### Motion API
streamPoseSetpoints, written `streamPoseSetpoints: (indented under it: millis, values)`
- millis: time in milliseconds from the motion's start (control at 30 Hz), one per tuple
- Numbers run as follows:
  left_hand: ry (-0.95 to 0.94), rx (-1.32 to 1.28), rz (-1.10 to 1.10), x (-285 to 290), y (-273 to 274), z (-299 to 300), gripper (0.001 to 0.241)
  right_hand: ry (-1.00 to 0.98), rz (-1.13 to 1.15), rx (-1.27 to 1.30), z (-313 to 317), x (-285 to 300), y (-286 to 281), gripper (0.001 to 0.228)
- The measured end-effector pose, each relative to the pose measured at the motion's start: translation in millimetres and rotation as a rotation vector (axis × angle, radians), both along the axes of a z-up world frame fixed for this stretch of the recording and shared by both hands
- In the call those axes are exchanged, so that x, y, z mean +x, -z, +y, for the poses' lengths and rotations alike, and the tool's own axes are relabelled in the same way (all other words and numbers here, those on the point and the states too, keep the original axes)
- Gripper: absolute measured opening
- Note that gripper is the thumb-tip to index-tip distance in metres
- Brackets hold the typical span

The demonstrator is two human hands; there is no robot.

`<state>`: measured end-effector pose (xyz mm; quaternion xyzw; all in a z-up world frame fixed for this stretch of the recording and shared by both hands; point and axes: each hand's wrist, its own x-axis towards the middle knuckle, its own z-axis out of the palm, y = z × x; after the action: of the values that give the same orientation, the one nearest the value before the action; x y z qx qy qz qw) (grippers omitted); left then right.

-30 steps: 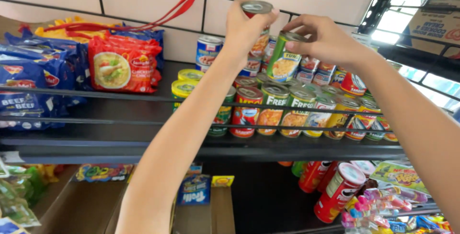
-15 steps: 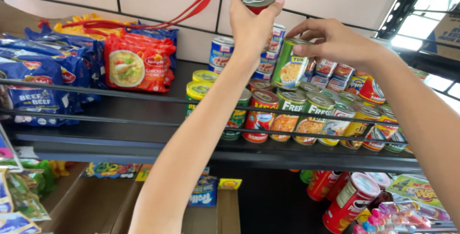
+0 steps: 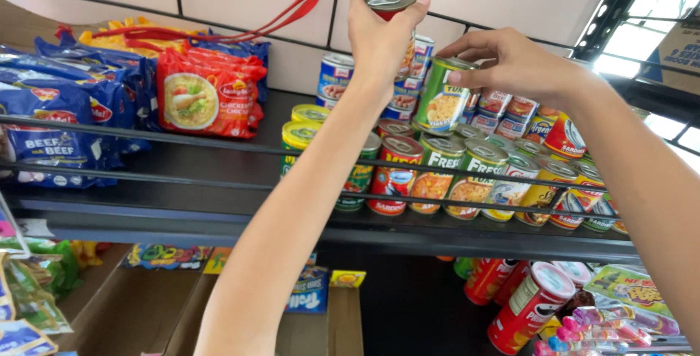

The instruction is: Stocking canned goods from a cardboard box onto shelves in a grocery store.

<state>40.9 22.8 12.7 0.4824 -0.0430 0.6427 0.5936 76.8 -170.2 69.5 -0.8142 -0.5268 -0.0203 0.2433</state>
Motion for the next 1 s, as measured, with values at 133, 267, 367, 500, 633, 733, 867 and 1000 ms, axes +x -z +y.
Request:
streamPoseSetpoints:
  millis: [133,267,367,500,633,733,867,1000]
  values:
    - [0.044,-0.003,-0.01,3,0,1,0.067,0.0,0.02,0.038,-2,1,5,0.051]
    - [0.072,-0.021,-0.012,-1,-1,1,0.067,-0.016,0.023,0.066,-4,5,8,0.054]
    - [0.09,-0.011,-0.006,-5,-1,0,0.069,0.019,0.068,0.086,-6,2,9,0.059]
    - [-0.011,0.038,0.016,-18,-3,-5,0.074,0.101,0.047,0.139,-12,15,4,0.053]
    - [-0.1,0.092,-0.204,-26,-9,-8,0.077,0.064,-0.089,0.378,-15,5,-6,0.048]
    - [0.217,0.039,-0.161,-58,-17,-19,0.045,-0.149,-0.489,0.47,-15,-14,-13,0.045]
    - [0.003,0.243,-0.317,-26,-10,9,0.022,-0.261,-0.694,0.447,-11,-35,-15,0.041]
    - [0.699,0.373,-0.27,-38,-8,2,0.02,-0.42,-0.248,0.343,-12,-50,-18,0.038]
